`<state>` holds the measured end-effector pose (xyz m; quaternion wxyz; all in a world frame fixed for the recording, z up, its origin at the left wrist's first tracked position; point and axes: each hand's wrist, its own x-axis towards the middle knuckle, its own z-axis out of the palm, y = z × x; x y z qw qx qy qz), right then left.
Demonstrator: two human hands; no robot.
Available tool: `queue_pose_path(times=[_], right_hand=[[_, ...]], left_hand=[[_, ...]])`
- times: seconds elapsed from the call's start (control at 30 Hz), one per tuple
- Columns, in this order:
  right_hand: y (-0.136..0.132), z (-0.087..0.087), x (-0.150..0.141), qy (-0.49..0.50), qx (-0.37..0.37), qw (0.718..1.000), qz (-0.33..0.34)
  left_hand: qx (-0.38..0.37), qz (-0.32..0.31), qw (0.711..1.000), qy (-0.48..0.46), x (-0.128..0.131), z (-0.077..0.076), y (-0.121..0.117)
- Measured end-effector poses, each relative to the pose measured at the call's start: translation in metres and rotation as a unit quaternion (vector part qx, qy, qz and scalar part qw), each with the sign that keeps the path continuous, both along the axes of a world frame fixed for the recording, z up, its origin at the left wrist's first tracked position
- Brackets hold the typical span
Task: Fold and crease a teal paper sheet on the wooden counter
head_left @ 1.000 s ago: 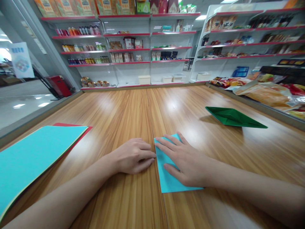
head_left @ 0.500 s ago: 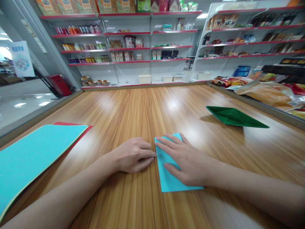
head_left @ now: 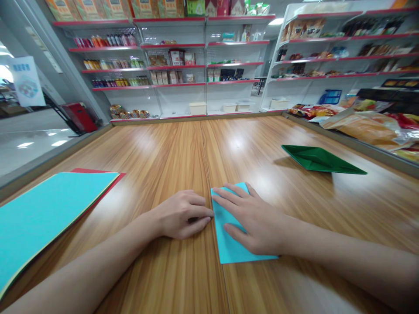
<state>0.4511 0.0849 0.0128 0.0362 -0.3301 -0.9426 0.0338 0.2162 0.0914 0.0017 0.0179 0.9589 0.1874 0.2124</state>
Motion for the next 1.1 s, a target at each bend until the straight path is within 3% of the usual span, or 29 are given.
queue_pose_path(times=[0.5, 0.73, 1.0, 1.1], right_hand=[[0.001, -0.001, 0.001, 0.013, 0.013, 1.0, -0.003], [0.017, 0.01, 0.002, 0.029, 0.069, 0.99, -0.123], [0.016, 0.019, 0.007, -0.004, -0.012, 0.972, -0.233], [0.013, 0.022, 0.006, -0.02, -0.024, 0.971, -0.237]], left_hand=[[0.021, 0.01, 0.999, 0.032, 0.002, 0.003, 0.0], [0.044, 0.02, 0.996, 0.074, 0.006, 0.005, -0.004], [0.0, 0.047, 0.996, 0.071, 0.009, 0.009, -0.009], [-0.012, 0.053, 0.996, 0.068, 0.011, 0.009, -0.01]])
